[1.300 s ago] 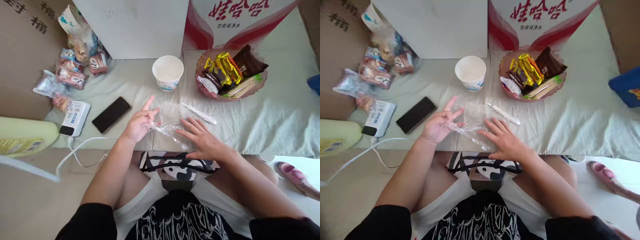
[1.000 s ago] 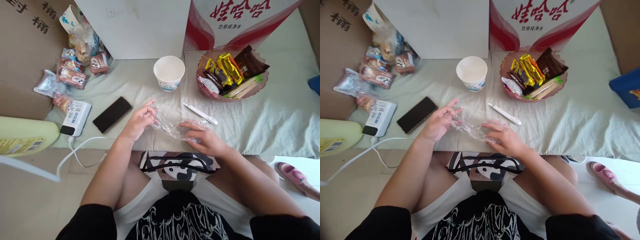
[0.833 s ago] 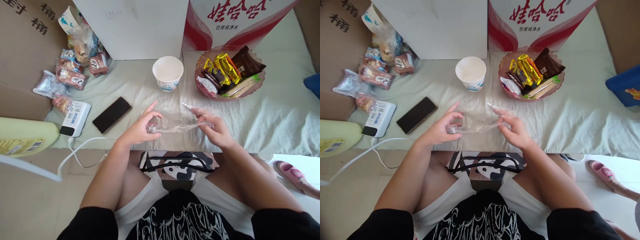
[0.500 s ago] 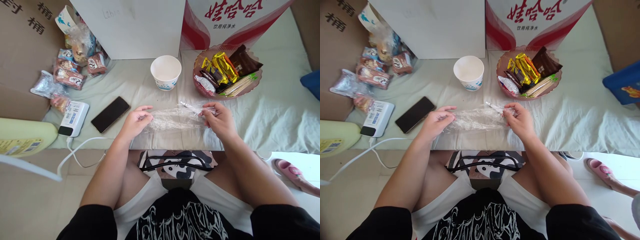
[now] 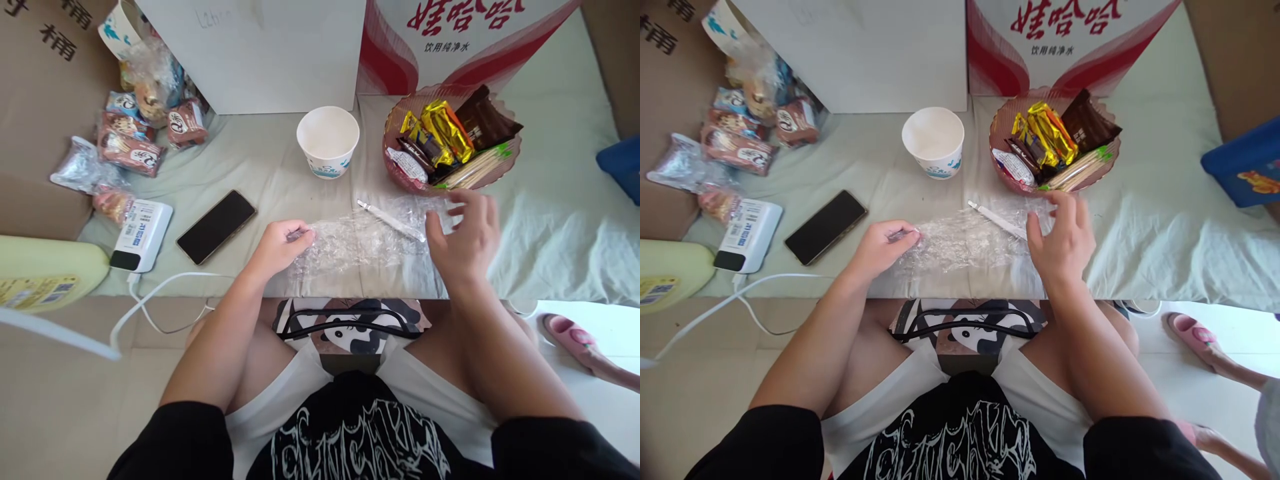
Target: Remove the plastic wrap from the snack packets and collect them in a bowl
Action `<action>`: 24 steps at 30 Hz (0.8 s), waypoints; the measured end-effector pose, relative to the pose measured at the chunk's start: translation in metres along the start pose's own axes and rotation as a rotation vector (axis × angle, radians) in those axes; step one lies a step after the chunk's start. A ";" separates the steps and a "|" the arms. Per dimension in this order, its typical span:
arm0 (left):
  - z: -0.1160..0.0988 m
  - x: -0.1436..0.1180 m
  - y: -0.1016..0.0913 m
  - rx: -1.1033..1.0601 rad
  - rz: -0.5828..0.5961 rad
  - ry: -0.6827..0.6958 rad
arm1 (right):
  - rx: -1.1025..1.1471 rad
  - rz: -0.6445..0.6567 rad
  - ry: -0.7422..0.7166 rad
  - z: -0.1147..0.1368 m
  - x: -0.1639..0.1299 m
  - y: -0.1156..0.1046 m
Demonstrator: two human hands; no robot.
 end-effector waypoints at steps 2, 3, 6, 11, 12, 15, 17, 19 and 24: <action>-0.002 -0.003 0.004 -0.169 0.032 -0.039 | 0.092 -0.089 -0.210 0.020 -0.014 -0.018; -0.005 -0.005 0.008 -0.242 0.074 -0.051 | 0.147 -0.069 -0.324 0.031 -0.022 -0.021; -0.017 -0.011 0.024 -0.396 0.242 -0.064 | 0.271 0.269 -0.581 0.057 -0.044 -0.004; -0.035 -0.030 0.054 -0.571 0.632 -0.084 | 0.241 0.877 -0.685 0.069 -0.077 0.038; -0.039 -0.035 0.058 -0.599 0.702 -0.096 | 0.252 0.930 -0.682 0.071 -0.081 0.041; -0.049 -0.047 0.063 -0.641 0.825 -0.089 | 0.313 1.090 -0.695 0.083 -0.096 0.045; -0.054 -0.053 0.061 -0.649 0.863 -0.063 | 0.331 1.225 -0.721 0.092 -0.112 0.046; -0.054 -0.054 0.054 -0.650 0.832 -0.060 | 0.321 1.352 -0.730 0.097 -0.127 0.048; -0.025 -0.028 0.012 -0.587 0.458 -0.029 | 0.323 1.382 -0.512 0.091 -0.121 0.059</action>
Point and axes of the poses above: each hand's wrist, its own x-axis towards the middle knuckle, its own y-axis out of the palm, z = x × y, the point moved 8 cm from there along x, towards the middle knuckle, and after that the axes turned 12 degrees about y, right-handed, at the moved point
